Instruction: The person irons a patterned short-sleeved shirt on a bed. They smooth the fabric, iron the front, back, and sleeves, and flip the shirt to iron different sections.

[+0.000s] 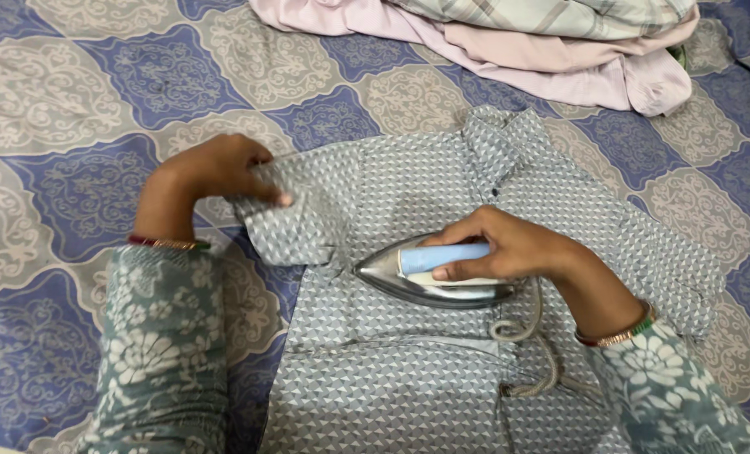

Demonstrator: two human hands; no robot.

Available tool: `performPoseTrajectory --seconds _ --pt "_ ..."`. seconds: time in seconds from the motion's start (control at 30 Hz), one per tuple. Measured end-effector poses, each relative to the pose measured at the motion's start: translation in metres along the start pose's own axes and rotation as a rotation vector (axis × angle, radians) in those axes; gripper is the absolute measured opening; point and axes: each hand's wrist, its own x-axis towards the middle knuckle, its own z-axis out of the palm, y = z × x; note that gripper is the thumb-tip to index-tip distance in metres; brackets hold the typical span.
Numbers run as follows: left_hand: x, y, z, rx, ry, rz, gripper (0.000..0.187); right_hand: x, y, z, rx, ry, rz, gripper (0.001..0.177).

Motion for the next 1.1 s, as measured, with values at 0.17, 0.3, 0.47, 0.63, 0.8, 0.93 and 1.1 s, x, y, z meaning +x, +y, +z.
performPoseTrajectory --seconds 0.17,0.3,0.47,0.63,0.8,0.93,1.1 --pt "-0.021 -0.014 0.005 -0.283 0.446 0.042 0.039 0.042 -0.01 0.01 -0.055 -0.144 0.061 0.044" --pt "0.0 -0.003 0.022 -0.239 0.638 0.115 0.031 0.083 -0.029 0.043 -0.023 -0.186 -0.057 0.045" --pt "0.0 -0.013 0.032 -0.188 0.634 0.058 0.032 0.093 -0.041 0.053 0.019 -0.167 -0.074 0.048" --pt "-0.001 -0.03 0.036 -0.188 0.545 0.004 0.037 0.067 -0.044 0.019 -0.113 -0.254 0.284 0.049" --pt "-0.001 -0.04 0.044 -0.243 0.516 -0.036 0.039 0.044 -0.03 -0.023 -0.224 -0.203 0.499 0.051" --pt "0.005 -0.045 0.048 -0.217 0.462 -0.109 0.038 0.045 -0.021 -0.044 -0.29 -0.091 0.397 0.05" --pt "-0.003 -0.027 0.056 -0.092 0.706 -0.014 0.044 0.027 -0.023 -0.036 -0.456 0.248 0.302 0.042"
